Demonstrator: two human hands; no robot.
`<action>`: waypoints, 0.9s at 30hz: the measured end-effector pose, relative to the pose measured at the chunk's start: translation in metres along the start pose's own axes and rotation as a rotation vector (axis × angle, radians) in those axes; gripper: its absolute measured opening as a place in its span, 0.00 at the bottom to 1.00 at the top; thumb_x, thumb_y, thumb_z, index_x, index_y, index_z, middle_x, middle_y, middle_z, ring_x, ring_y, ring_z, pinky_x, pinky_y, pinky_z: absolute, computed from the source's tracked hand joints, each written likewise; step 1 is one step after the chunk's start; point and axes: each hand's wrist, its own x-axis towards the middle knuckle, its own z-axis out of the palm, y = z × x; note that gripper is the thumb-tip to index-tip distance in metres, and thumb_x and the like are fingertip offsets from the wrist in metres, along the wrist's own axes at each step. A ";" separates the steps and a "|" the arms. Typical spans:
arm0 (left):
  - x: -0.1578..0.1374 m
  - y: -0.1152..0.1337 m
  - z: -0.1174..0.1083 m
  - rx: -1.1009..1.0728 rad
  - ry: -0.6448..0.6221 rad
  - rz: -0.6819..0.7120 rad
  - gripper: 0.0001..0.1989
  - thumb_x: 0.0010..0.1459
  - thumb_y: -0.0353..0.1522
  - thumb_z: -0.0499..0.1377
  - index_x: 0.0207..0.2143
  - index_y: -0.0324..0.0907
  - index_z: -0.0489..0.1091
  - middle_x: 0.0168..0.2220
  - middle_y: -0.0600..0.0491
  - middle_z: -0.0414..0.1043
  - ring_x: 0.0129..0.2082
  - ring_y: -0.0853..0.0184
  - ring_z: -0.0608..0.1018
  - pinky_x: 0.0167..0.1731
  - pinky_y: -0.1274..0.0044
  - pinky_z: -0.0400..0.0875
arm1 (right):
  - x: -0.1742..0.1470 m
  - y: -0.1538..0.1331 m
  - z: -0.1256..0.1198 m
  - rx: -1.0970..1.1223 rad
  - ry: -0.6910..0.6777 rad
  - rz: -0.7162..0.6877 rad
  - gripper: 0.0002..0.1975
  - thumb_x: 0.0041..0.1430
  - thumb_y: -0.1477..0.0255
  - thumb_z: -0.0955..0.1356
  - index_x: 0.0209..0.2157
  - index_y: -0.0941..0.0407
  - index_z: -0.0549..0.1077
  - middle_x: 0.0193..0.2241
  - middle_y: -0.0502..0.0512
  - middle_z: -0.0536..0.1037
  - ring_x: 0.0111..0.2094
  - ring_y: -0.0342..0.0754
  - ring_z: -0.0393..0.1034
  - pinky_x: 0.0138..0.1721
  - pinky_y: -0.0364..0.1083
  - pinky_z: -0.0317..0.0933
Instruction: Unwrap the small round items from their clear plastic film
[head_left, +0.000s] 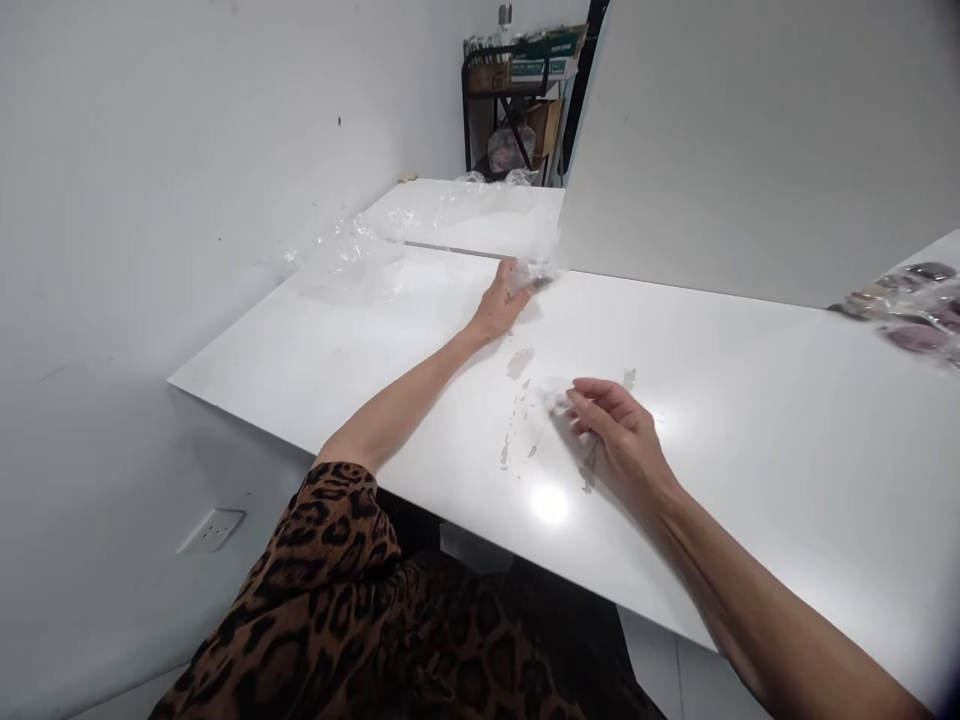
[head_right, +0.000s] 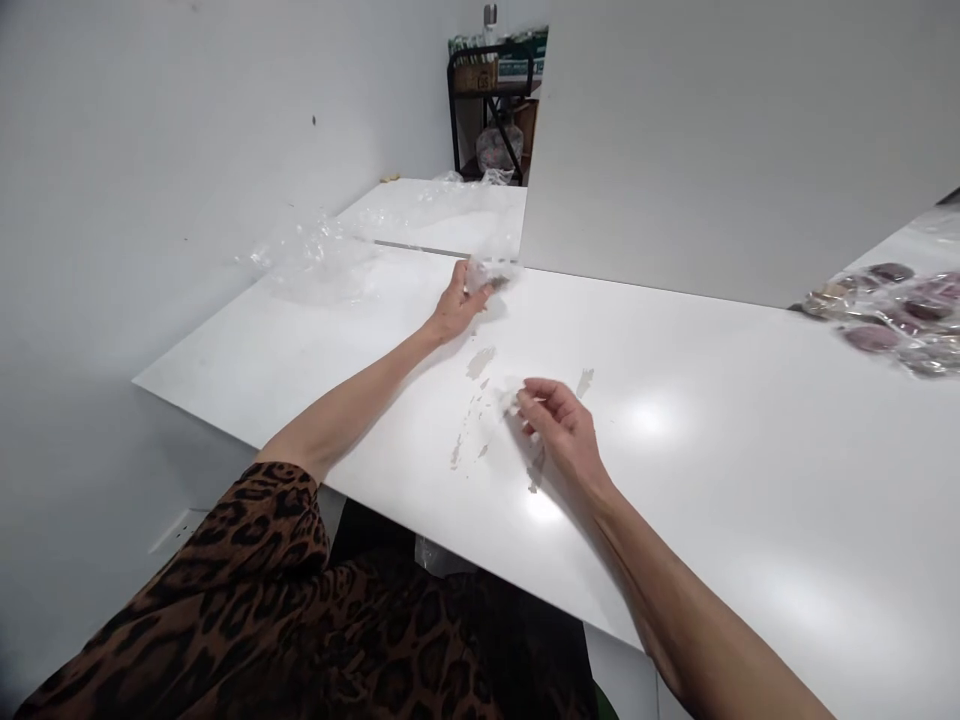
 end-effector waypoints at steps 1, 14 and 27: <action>-0.016 0.005 0.002 -0.086 -0.058 0.007 0.18 0.71 0.40 0.57 0.59 0.50 0.58 0.54 0.47 0.73 0.49 0.63 0.80 0.51 0.67 0.77 | 0.005 0.002 -0.002 0.002 0.053 -0.041 0.25 0.52 0.53 0.79 0.47 0.50 0.76 0.44 0.55 0.77 0.37 0.47 0.73 0.36 0.46 0.71; -0.101 0.046 0.030 -0.229 -0.008 0.126 0.26 0.61 0.56 0.63 0.41 0.46 0.61 0.37 0.54 0.73 0.28 0.69 0.76 0.30 0.75 0.73 | 0.027 -0.004 -0.014 0.121 0.096 -0.193 0.28 0.39 0.50 0.83 0.28 0.54 0.72 0.21 0.45 0.71 0.20 0.38 0.64 0.21 0.39 0.61; -0.116 0.069 0.009 -0.791 0.067 -0.114 0.27 0.59 0.56 0.65 0.38 0.41 0.68 0.36 0.52 0.81 0.26 0.69 0.82 0.28 0.76 0.75 | 0.035 -0.010 -0.027 0.502 0.320 0.010 0.20 0.52 0.61 0.82 0.27 0.54 0.70 0.23 0.46 0.77 0.20 0.38 0.69 0.19 0.37 0.64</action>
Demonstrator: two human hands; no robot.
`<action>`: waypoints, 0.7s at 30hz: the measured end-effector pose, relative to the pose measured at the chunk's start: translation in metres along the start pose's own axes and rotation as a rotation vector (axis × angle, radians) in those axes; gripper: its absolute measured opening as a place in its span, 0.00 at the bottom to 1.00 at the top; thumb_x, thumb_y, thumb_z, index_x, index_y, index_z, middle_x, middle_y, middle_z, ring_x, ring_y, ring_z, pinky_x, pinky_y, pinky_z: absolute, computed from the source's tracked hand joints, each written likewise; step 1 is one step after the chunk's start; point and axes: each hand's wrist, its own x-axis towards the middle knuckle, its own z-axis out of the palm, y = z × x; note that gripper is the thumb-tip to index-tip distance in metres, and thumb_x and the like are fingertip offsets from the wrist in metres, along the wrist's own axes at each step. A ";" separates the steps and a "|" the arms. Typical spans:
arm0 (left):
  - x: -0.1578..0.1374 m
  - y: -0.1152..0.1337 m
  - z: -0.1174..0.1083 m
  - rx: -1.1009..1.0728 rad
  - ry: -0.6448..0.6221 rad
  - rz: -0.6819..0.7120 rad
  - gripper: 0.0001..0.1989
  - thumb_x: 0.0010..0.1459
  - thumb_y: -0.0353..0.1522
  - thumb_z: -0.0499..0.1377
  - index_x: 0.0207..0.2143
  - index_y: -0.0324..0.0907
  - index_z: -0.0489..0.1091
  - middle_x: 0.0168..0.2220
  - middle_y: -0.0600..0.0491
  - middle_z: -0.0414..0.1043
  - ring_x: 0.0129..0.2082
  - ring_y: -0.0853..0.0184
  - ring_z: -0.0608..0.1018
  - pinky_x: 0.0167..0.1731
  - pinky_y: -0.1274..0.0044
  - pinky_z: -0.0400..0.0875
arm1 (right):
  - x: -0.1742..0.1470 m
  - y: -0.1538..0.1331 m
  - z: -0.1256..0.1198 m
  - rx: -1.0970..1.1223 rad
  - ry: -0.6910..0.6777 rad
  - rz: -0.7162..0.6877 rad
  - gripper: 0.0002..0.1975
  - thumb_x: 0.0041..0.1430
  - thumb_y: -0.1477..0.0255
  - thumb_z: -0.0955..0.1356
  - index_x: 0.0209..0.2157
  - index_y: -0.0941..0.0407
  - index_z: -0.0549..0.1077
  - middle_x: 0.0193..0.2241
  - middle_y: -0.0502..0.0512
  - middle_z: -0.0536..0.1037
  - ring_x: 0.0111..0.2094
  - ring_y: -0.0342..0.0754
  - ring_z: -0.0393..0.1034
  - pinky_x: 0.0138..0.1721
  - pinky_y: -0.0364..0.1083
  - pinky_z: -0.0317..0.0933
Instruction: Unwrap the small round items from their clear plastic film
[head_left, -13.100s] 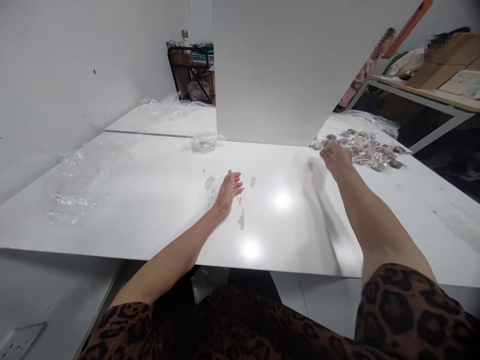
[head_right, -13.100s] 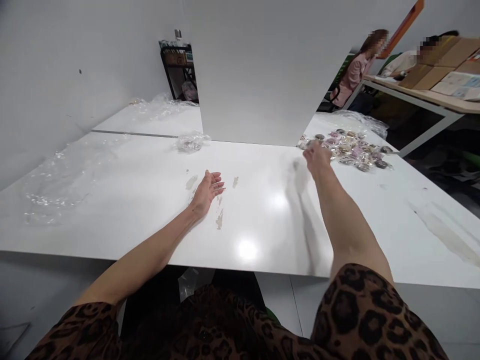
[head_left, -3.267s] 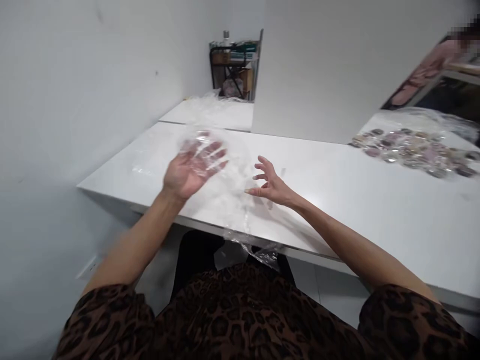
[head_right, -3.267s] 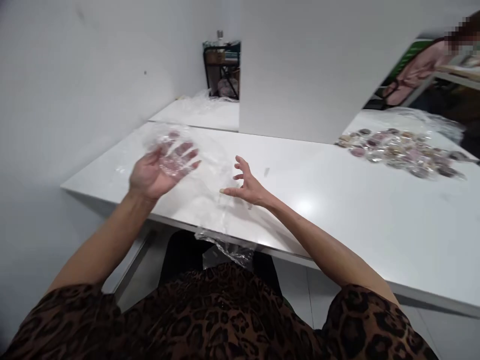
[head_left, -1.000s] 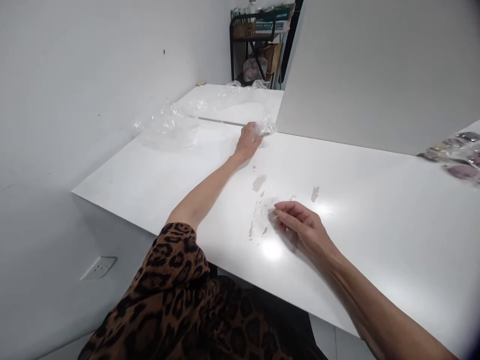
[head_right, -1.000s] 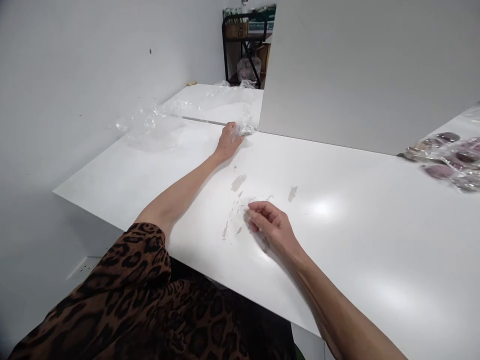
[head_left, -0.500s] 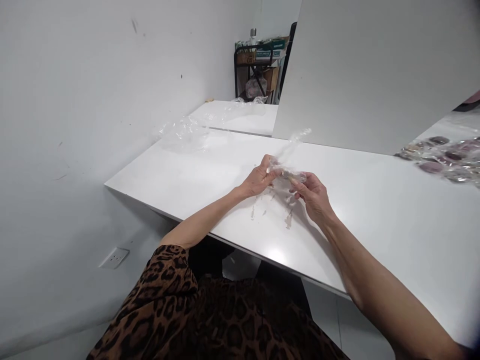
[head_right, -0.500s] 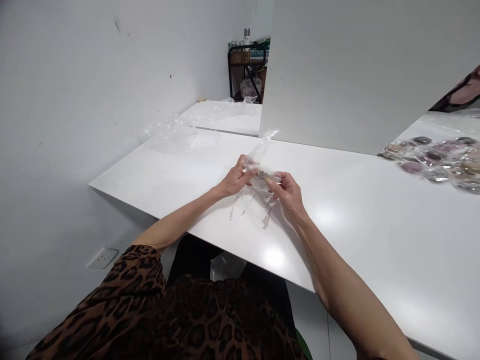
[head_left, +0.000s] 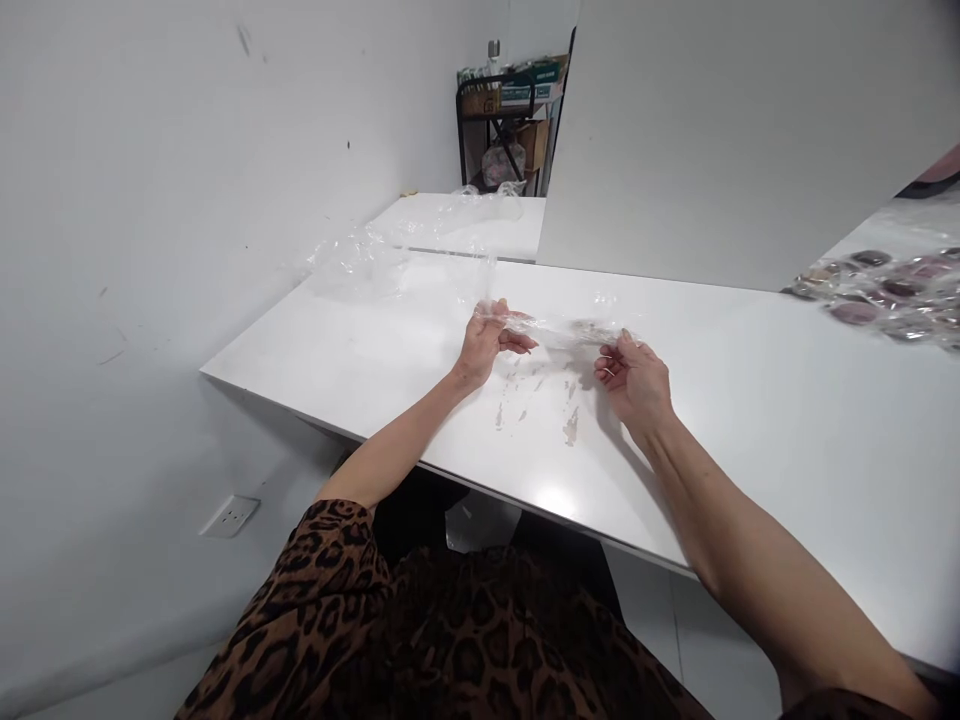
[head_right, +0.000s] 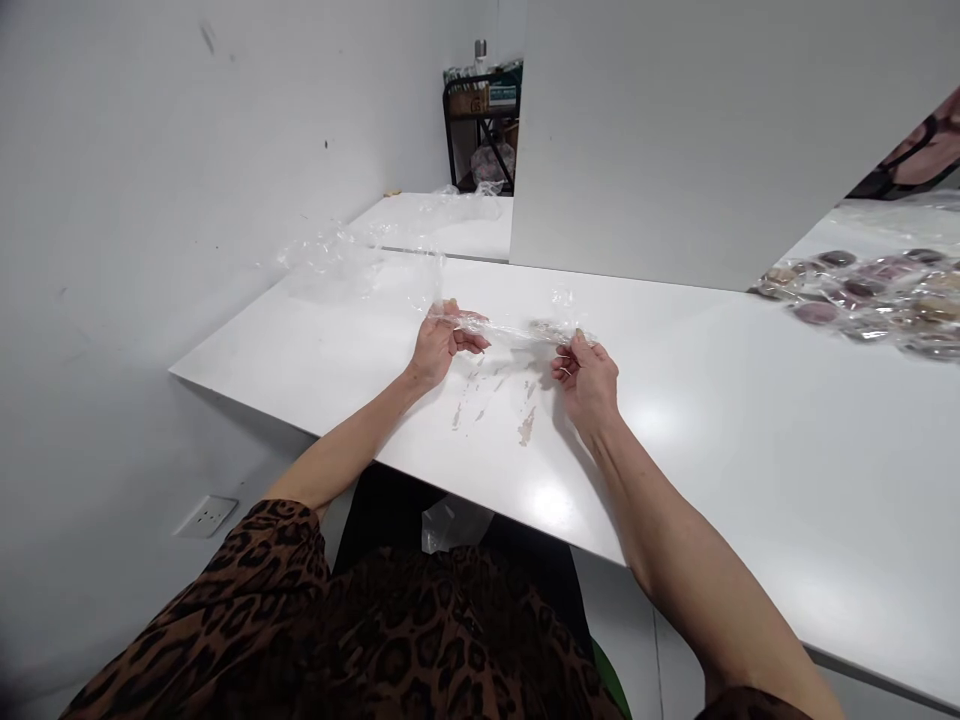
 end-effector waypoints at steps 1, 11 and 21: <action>0.001 0.002 0.000 -0.025 0.024 -0.017 0.26 0.61 0.55 0.64 0.36 0.40 0.69 0.31 0.53 0.79 0.24 0.70 0.81 0.28 0.77 0.75 | 0.000 0.000 0.000 -0.006 -0.004 0.006 0.20 0.53 0.61 0.81 0.26 0.55 0.70 0.22 0.46 0.75 0.19 0.38 0.68 0.18 0.37 0.63; 0.013 0.024 -0.010 -0.248 0.195 0.031 0.18 0.73 0.46 0.54 0.37 0.43 0.71 0.29 0.54 0.78 0.24 0.72 0.78 0.33 0.77 0.75 | -0.008 -0.002 0.005 -0.097 -0.147 -0.154 0.20 0.46 0.64 0.81 0.20 0.55 0.69 0.22 0.50 0.73 0.22 0.40 0.65 0.21 0.41 0.60; -0.005 0.016 0.000 -0.354 0.065 -0.313 0.12 0.66 0.39 0.65 0.47 0.44 0.71 0.42 0.50 0.77 0.48 0.62 0.83 0.58 0.62 0.74 | -0.023 -0.005 0.003 -0.504 -0.373 -0.651 0.18 0.58 0.53 0.76 0.23 0.51 0.77 0.39 0.55 0.78 0.57 0.59 0.69 0.62 0.61 0.62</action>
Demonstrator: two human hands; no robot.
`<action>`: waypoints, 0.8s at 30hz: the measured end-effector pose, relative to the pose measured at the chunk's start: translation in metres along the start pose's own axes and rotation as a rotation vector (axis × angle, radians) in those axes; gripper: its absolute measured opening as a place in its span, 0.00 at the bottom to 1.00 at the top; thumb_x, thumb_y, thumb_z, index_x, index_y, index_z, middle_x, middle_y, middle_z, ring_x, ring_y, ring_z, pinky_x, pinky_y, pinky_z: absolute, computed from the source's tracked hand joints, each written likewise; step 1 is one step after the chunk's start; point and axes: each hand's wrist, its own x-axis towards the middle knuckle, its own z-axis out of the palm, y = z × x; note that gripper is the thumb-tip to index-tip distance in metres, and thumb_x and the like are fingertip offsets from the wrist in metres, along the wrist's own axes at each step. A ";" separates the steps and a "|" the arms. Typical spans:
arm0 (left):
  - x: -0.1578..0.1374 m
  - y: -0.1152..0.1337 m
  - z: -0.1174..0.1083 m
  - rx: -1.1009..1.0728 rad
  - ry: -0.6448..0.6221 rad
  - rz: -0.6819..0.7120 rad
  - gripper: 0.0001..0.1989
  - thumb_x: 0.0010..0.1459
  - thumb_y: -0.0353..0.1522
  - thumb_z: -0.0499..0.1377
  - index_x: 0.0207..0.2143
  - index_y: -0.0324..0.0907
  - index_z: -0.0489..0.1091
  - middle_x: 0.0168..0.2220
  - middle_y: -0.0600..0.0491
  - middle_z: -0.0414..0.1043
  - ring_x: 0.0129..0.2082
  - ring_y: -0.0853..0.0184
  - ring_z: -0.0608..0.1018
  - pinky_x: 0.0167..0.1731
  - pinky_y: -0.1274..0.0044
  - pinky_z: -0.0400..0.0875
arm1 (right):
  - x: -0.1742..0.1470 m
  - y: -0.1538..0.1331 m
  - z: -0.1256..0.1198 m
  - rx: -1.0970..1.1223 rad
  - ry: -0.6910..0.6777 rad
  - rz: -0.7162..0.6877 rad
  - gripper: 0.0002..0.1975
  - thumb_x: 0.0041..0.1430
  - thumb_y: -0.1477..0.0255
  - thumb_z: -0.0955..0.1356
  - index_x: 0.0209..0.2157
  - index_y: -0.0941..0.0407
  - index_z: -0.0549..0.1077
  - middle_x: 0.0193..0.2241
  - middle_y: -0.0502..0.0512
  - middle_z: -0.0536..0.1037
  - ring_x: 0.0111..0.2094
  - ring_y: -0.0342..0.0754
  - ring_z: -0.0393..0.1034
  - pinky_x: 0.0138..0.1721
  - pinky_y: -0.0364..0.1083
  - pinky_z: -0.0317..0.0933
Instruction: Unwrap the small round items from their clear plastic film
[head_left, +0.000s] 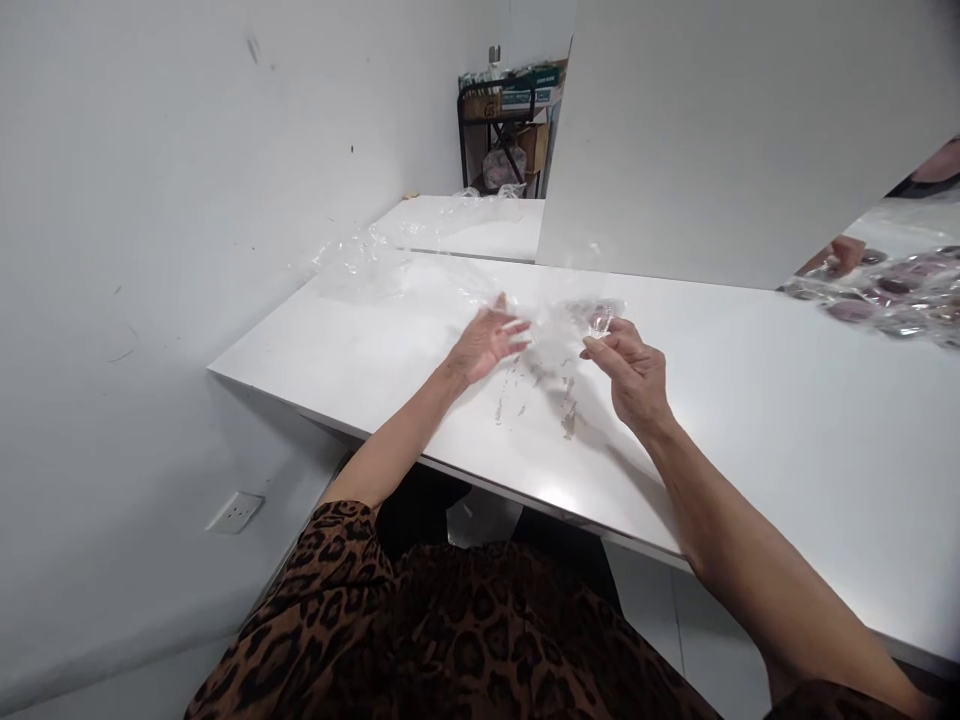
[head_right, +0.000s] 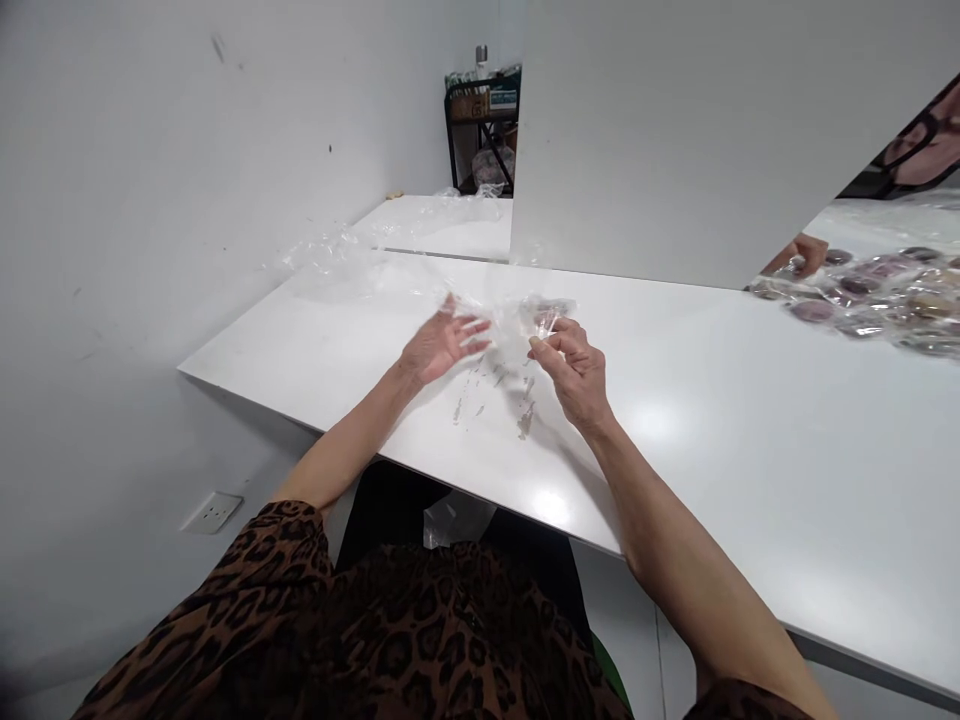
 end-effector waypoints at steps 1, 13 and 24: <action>-0.003 -0.008 0.002 0.005 -0.037 -0.110 0.13 0.65 0.40 0.66 0.45 0.42 0.71 0.41 0.49 0.77 0.46 0.60 0.83 0.57 0.60 0.74 | -0.002 0.001 0.001 -0.043 -0.029 -0.020 0.18 0.59 0.52 0.75 0.24 0.50 0.78 0.40 0.56 0.79 0.59 0.60 0.68 0.63 0.62 0.60; 0.003 -0.021 0.004 -0.070 -0.015 -0.056 0.20 0.49 0.15 0.57 0.43 0.39 0.72 0.33 0.55 0.77 0.32 0.71 0.77 0.39 0.76 0.73 | -0.014 -0.002 0.011 -0.022 -0.076 0.018 0.15 0.60 0.58 0.75 0.25 0.51 0.78 0.43 0.55 0.81 0.53 0.55 0.71 0.61 0.58 0.63; -0.008 -0.029 -0.005 0.280 -0.228 -0.157 0.43 0.38 0.14 0.55 0.59 0.45 0.71 0.50 0.49 0.79 0.43 0.66 0.82 0.34 0.81 0.71 | 0.004 0.011 0.007 0.438 0.105 0.533 0.23 0.38 0.61 0.85 0.35 0.54 0.79 0.29 0.48 0.76 0.28 0.40 0.67 0.26 0.40 0.65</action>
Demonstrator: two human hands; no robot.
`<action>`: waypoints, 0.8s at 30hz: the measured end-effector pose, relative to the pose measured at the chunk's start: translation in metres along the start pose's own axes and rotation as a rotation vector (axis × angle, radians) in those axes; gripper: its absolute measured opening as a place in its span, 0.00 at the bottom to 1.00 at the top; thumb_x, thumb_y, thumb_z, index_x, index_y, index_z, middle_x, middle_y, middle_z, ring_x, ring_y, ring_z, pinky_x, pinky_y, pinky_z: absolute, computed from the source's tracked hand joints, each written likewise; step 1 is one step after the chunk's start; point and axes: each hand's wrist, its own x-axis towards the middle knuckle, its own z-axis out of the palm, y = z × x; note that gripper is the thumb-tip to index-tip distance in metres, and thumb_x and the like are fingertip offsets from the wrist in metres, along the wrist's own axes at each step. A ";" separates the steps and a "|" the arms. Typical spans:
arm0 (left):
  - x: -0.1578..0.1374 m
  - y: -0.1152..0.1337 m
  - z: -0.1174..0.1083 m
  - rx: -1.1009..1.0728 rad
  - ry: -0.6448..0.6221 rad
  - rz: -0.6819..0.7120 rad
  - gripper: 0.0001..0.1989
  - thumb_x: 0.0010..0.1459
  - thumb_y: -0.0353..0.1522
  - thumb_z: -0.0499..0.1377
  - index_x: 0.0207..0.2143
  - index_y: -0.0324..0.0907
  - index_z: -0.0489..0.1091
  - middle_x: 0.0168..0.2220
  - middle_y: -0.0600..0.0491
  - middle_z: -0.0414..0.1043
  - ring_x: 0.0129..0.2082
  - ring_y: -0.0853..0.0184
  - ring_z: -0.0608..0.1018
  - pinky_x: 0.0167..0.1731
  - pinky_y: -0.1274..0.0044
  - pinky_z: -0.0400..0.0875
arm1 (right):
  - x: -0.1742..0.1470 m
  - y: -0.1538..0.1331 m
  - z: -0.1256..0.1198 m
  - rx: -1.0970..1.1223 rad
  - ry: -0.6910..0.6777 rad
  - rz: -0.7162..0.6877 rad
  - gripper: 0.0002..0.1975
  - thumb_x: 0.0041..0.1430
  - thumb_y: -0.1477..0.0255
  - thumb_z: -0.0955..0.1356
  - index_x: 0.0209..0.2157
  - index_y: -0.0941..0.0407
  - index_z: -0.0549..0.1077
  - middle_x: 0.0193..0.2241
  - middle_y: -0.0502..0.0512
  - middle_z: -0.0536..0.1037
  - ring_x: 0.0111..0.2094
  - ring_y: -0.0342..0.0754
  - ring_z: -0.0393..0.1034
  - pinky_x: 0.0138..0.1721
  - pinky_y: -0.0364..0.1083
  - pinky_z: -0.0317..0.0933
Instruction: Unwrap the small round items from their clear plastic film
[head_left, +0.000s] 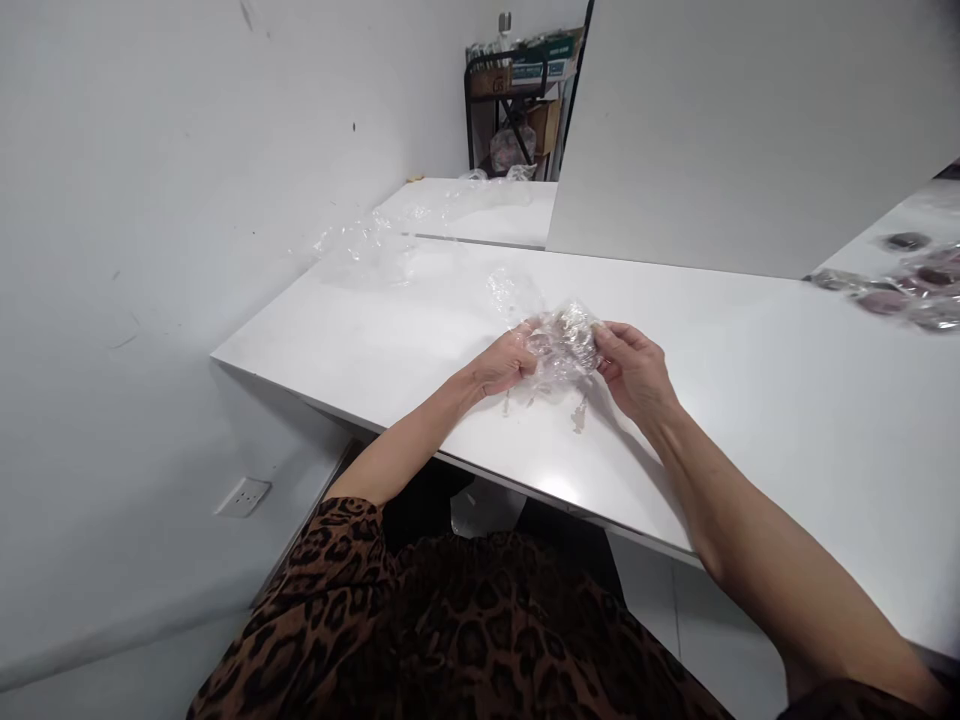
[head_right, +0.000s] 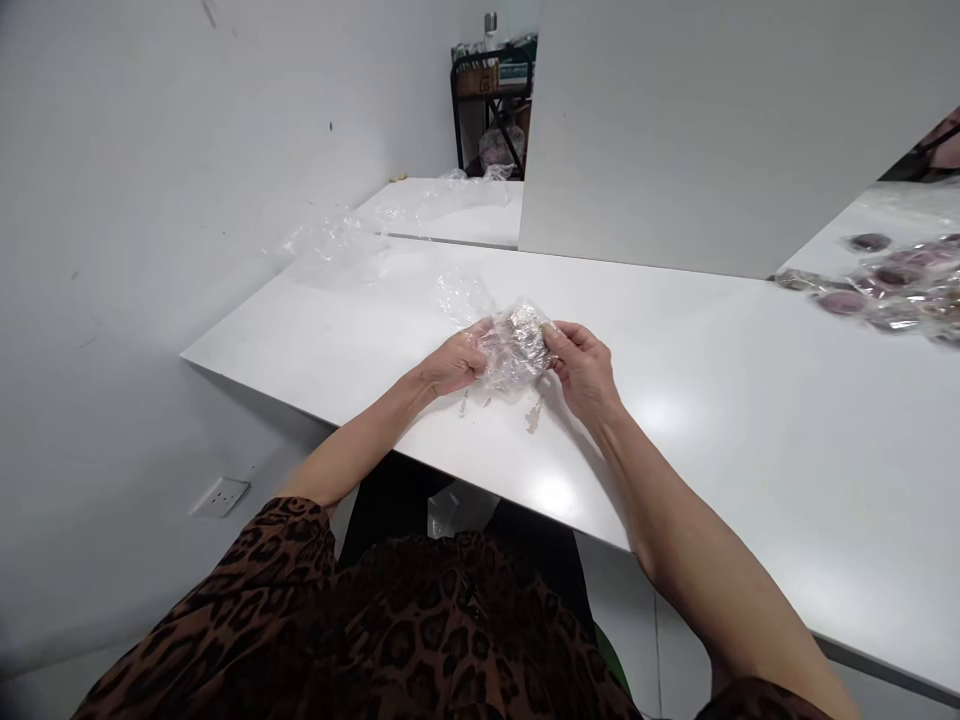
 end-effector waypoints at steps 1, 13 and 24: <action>0.000 0.000 -0.001 -0.007 0.009 -0.002 0.42 0.38 0.14 0.55 0.58 0.44 0.72 0.49 0.48 0.79 0.45 0.64 0.83 0.35 0.81 0.72 | 0.001 -0.001 0.000 0.038 0.025 0.034 0.23 0.37 0.62 0.85 0.33 0.55 0.79 0.27 0.48 0.76 0.27 0.40 0.66 0.25 0.40 0.65; -0.003 0.005 -0.008 0.036 -0.021 0.128 0.30 0.52 0.20 0.65 0.57 0.51 0.77 0.53 0.50 0.77 0.40 0.68 0.80 0.41 0.75 0.76 | -0.007 0.012 -0.001 -0.219 -0.080 -0.163 0.27 0.50 0.56 0.81 0.49 0.46 0.77 0.48 0.51 0.78 0.46 0.45 0.72 0.41 0.42 0.72; 0.000 -0.008 0.004 0.153 0.106 0.264 0.24 0.55 0.38 0.74 0.54 0.46 0.77 0.51 0.48 0.78 0.50 0.63 0.79 0.55 0.71 0.72 | -0.004 0.008 0.006 -0.056 0.033 -0.021 0.32 0.35 0.63 0.86 0.43 0.52 0.76 0.36 0.49 0.82 0.33 0.45 0.76 0.31 0.42 0.70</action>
